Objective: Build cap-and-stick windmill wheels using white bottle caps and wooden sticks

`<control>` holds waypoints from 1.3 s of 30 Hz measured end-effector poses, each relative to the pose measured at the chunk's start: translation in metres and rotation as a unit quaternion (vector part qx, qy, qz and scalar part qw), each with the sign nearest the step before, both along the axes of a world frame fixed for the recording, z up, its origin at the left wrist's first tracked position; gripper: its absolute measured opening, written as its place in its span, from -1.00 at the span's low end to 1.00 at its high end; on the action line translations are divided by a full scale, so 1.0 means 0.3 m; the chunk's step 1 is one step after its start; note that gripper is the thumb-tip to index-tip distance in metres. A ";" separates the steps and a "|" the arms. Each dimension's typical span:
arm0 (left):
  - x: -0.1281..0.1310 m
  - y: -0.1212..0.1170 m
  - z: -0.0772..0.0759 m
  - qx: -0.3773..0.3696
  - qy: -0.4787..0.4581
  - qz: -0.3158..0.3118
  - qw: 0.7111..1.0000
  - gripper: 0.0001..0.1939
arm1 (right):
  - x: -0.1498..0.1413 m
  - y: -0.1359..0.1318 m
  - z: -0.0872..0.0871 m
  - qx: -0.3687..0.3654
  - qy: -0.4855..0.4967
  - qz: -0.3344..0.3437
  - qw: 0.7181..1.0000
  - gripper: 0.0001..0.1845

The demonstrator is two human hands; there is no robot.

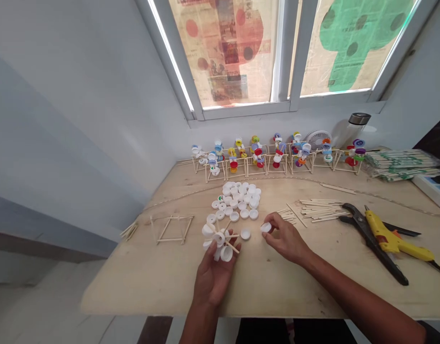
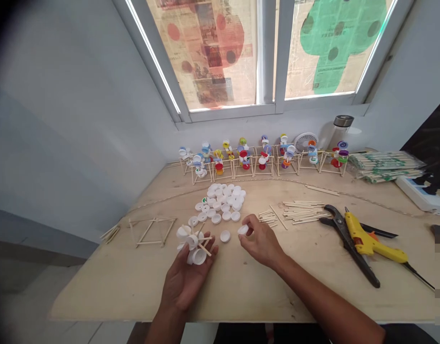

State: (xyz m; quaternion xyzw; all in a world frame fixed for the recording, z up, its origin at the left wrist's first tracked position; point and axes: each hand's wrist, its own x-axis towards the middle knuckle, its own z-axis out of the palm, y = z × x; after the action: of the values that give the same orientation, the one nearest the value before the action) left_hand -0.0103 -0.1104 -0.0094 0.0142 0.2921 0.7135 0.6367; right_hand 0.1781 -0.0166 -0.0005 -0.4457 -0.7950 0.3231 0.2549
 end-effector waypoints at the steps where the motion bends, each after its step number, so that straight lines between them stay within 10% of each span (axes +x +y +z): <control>1: 0.000 -0.003 0.004 -0.011 0.007 0.007 1.000 -0.82 | 0.001 0.007 -0.003 0.007 -0.010 -0.003 1.000 -0.80; 14: 0.043 0.033 0.040 -0.099 0.035 -0.035 0.994 -0.86 | -0.050 0.034 -0.051 0.096 -0.072 0.032 0.992 -0.68; 24: 0.015 0.023 0.046 -0.058 0.086 -0.003 0.995 -0.87 | -0.075 0.031 -0.053 0.054 0.047 0.018 0.997 -0.65; 39: -0.039 0.216 0.156 0.067 0.294 -0.066 0.951 -0.70 | -0.041 0.027 -0.072 0.067 0.092 -0.007 0.993 -0.57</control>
State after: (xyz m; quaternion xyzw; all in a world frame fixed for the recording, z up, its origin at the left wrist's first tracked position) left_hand -0.0220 -0.0455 0.0375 0.2851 0.4166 0.6516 0.5662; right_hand 0.1659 -0.0085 -0.0221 -0.4011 -0.7850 0.3069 0.3587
